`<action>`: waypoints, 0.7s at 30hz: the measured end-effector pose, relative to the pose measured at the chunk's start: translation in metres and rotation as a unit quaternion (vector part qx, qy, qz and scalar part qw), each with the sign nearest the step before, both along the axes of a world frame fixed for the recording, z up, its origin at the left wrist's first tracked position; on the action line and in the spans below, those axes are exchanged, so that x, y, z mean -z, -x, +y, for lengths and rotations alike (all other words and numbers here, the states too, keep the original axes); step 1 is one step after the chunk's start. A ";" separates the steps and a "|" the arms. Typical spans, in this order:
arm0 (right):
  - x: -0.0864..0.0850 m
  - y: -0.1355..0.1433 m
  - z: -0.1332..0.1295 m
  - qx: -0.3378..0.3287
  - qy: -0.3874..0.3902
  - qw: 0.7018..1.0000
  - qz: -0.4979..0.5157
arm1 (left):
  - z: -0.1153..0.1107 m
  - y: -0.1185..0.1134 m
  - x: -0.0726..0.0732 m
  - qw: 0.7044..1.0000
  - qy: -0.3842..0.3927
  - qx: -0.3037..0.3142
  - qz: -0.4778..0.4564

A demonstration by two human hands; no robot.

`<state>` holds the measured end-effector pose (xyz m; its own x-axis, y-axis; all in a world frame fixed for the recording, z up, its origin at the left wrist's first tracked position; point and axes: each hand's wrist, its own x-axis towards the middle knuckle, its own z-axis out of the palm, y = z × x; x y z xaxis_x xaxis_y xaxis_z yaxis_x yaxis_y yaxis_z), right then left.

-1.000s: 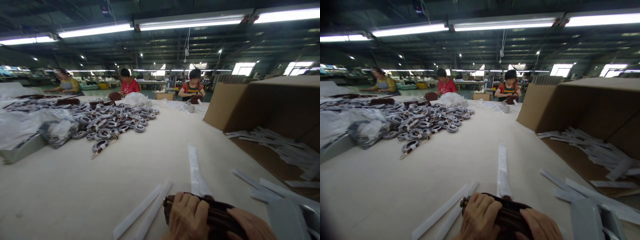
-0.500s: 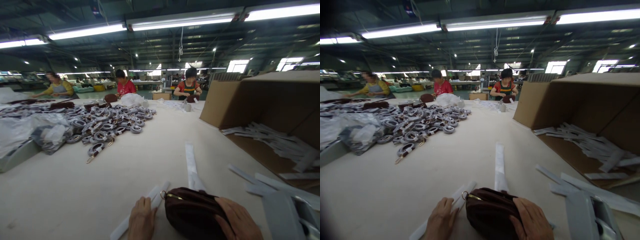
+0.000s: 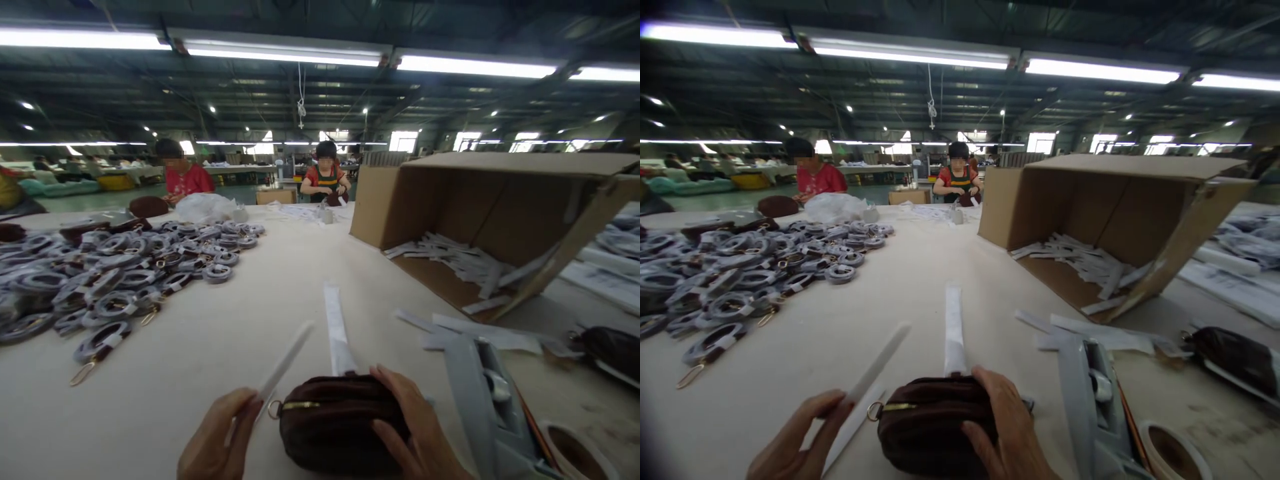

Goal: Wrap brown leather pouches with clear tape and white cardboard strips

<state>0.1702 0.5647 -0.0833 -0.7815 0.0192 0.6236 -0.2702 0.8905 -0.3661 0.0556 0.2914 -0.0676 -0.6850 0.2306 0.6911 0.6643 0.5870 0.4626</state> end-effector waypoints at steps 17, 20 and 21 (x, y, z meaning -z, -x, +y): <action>0.002 0.001 0.002 -0.018 0.279 0.959 0.053 | 0.087 0.015 -0.035 0.935 0.133 0.320 0.071; 0.000 0.000 0.000 -0.017 0.264 0.963 0.052 | 0.086 0.014 -0.031 0.935 0.120 0.318 0.097; -0.001 0.000 0.000 -0.015 0.261 0.964 0.049 | 0.086 0.013 -0.030 0.936 0.120 0.316 0.102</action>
<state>0.1702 0.5642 -0.0826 -0.7243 0.3284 0.6062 -0.3489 0.5838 -0.7331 0.0424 0.3778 -0.0373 -0.2196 0.7100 0.6691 0.9738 0.1180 0.1945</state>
